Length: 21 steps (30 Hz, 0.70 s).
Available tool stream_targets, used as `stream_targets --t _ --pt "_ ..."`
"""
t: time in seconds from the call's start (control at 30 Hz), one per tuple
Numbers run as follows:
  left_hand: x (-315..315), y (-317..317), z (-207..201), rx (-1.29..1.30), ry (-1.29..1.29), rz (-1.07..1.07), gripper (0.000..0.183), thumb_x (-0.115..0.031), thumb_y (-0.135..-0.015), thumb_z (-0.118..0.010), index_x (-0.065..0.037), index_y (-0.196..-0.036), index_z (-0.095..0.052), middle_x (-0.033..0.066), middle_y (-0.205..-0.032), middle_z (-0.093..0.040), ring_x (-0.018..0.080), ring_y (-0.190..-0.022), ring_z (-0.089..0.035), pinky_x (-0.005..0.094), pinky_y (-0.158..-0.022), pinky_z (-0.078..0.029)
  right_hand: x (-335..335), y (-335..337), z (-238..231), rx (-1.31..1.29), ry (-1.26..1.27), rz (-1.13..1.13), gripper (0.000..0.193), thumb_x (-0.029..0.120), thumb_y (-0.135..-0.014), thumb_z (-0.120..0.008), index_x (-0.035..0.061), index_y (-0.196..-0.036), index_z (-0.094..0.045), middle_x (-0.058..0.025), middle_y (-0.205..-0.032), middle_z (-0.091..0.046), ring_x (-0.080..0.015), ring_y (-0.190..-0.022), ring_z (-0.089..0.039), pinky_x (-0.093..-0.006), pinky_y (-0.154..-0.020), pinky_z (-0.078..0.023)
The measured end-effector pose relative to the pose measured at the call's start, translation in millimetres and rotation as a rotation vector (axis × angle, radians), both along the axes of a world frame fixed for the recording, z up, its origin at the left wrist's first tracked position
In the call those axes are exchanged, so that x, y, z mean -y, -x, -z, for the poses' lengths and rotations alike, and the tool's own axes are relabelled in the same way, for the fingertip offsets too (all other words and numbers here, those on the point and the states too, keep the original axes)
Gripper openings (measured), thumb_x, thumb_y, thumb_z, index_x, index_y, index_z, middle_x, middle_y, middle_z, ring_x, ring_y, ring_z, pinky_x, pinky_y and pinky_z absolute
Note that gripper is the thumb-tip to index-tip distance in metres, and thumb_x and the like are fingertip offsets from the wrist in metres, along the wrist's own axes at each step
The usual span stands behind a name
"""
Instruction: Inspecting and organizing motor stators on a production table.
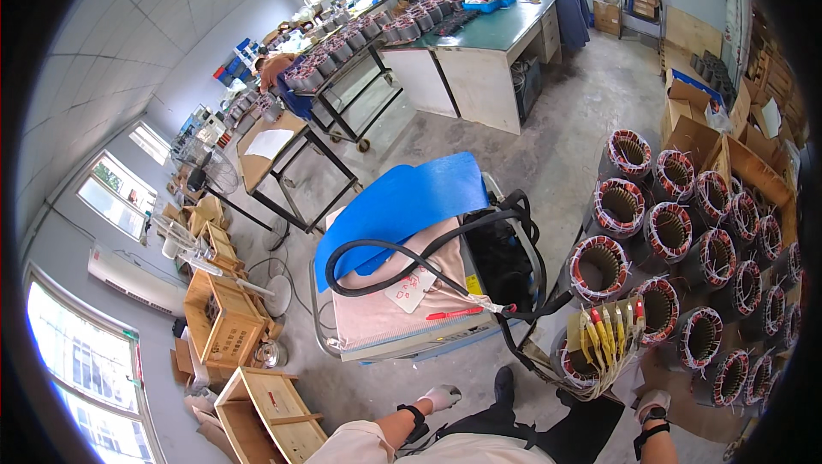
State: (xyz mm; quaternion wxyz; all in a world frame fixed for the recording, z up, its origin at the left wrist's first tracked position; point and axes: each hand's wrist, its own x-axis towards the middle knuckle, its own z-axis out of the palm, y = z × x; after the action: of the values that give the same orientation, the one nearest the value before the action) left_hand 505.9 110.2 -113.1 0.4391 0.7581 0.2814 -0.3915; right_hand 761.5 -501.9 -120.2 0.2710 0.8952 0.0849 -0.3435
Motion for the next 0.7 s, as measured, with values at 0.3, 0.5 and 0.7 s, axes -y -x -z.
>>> stream_targets --t 0.3,0.5,0.7 --pt "-3 -1 -1 0.006 0.000 -0.011 0.040 -0.037 -0.092 -0.059 -0.006 -0.115 -0.072 0.0148 -0.098 -0.074 0.0268 -0.085 -0.070 0.0391 -0.079 -0.054 -14 -6 -17 -0.043 -0.006 -0.056 0.035 0.036 -0.081 -0.070 0.0216 -0.111 -0.078 -0.0053 -0.119 -0.074 -0.0244 -0.111 -0.071 -0.0369 -0.087 -0.057" --pt "-6 4 -9 0.005 0.007 0.012 0.040 -0.037 -0.092 -0.059 -0.007 -0.116 -0.071 0.0146 -0.099 -0.075 0.0272 -0.087 -0.071 0.0384 -0.080 -0.054 -11 -1 -13 0.020 -0.021 -0.086 0.027 0.031 -0.087 -0.066 0.0218 -0.109 -0.078 -0.0055 -0.118 -0.074 -0.0252 -0.110 -0.071 -0.0376 -0.086 -0.057" --pt "-14 10 -12 -0.005 -0.007 0.050 0.036 -0.032 -0.094 -0.062 -0.005 -0.115 -0.072 0.0099 -0.096 -0.074 0.0197 -0.082 -0.068 0.0354 -0.077 -0.054 -11 9 -10 0.132 0.016 0.006 0.025 0.030 -0.095 -0.058 0.0250 -0.109 -0.079 0.0010 -0.115 -0.076 -0.0188 -0.108 -0.072 -0.0383 -0.080 -0.058"
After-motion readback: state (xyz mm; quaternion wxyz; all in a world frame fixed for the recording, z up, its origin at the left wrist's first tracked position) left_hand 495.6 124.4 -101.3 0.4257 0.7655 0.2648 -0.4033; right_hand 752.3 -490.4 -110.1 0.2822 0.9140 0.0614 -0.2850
